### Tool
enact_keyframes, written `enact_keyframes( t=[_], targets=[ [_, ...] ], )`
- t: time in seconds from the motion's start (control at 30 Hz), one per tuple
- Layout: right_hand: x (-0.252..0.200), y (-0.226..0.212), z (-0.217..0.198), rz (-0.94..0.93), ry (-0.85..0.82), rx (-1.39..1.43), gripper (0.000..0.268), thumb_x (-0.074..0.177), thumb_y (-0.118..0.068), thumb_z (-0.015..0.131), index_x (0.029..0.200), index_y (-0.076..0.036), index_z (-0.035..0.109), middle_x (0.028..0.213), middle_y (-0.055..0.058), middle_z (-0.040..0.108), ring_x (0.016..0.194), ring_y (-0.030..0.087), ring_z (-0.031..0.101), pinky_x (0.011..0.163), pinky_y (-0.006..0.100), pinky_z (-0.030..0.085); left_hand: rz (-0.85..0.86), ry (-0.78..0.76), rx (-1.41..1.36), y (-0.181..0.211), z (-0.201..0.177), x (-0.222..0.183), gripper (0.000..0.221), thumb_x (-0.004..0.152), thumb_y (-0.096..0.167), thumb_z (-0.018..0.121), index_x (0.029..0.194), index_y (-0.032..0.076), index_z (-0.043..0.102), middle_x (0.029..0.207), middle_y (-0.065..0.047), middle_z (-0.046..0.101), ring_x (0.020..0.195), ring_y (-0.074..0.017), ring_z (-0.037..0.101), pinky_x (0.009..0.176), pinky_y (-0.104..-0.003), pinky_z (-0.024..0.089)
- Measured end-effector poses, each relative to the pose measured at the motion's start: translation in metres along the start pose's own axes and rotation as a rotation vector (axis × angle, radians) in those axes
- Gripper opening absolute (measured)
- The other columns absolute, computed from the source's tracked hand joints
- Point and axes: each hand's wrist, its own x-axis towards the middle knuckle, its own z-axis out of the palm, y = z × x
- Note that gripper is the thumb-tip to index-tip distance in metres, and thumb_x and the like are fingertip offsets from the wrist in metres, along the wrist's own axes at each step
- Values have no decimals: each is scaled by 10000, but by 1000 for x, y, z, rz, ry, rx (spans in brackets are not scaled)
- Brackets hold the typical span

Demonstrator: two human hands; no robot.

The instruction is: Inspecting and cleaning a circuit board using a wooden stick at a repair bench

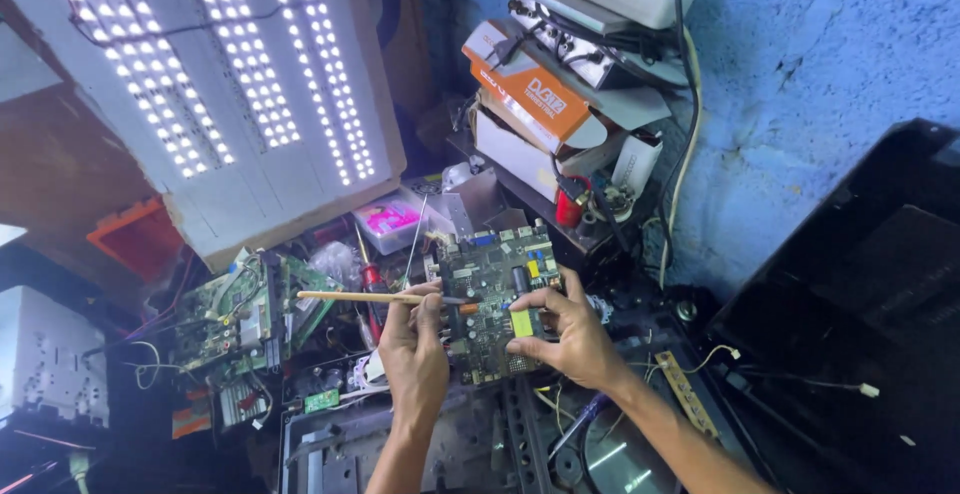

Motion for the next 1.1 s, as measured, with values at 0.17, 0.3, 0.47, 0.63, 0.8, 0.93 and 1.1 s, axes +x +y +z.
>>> enact_keyframes(
  t=[0.17, 0.3, 0.47, 0.63, 0.8, 0.93, 1.1],
  targets=[
    [-5, 1, 0, 24, 41, 13, 380, 690, -220, 913, 1026, -197, 738, 1509, 148, 276, 1176, 258, 633, 894, 331, 667, -13, -42, -20, -3, -1, -1, 168, 988, 251, 631, 1085, 160, 732, 1077, -33, 766, 979, -160, 700, 878, -348, 583],
    [-7, -9, 3, 58, 48, 70, 374, 714, -143, 893, 1044, -154, 718, 1504, 135, 257, 1067, 235, 689, 815, 325, 730, 207, -70, 109, 4, -2, -1, 91, 967, 104, 640, 999, 72, 720, 992, -39, 761, 694, -121, 598, 599, -277, 497],
    [-10, -4, 4, 10, 73, -33, 363, 711, -195, 895, 1021, -160, 711, 1336, 82, 354, 1125, 197, 596, 800, 282, 691, 286, -93, 133, 2, 1, -1, 68, 965, 110, 629, 981, 66, 677, 1132, -110, 719, 966, -221, 746, 764, -337, 670],
    [-11, -4, 2, -192, 153, -203, 383, 655, -240, 837, 993, -175, 668, 1260, 109, 423, 1190, 266, 579, 1042, 401, 485, 106, -111, 166, 4, 1, -2, 151, 973, 240, 646, 1049, 116, 684, 843, -56, 724, 683, -149, 722, 460, -287, 545],
    [-18, 5, 2, -227, 201, -260, 385, 645, -298, 776, 1011, -203, 700, 1156, 109, 448, 1059, 262, 588, 962, 341, 464, 213, -69, 174, -16, 1, -7, 83, 951, 169, 654, 927, 96, 684, 1028, -84, 817, 987, -210, 811, 859, -312, 592],
    [-10, 39, -4, -261, 224, -190, 436, 603, -315, 884, 985, -168, 734, 1263, 145, 477, 1101, 312, 591, 974, 440, 460, 280, -38, 140, 3, 10, -11, 68, 962, 144, 705, 1001, 92, 723, 908, -125, 777, 804, -276, 806, 683, -393, 638],
    [-13, 33, -6, -252, 224, -123, 388, 604, -226, 865, 944, -121, 710, 1273, 181, 466, 1113, 321, 554, 1004, 471, 435, 775, 9, 437, -1, 0, -2, 87, 908, 150, 802, 931, 113, 726, 856, -46, 753, 808, -278, 767, 811, -393, 582]
  ],
)
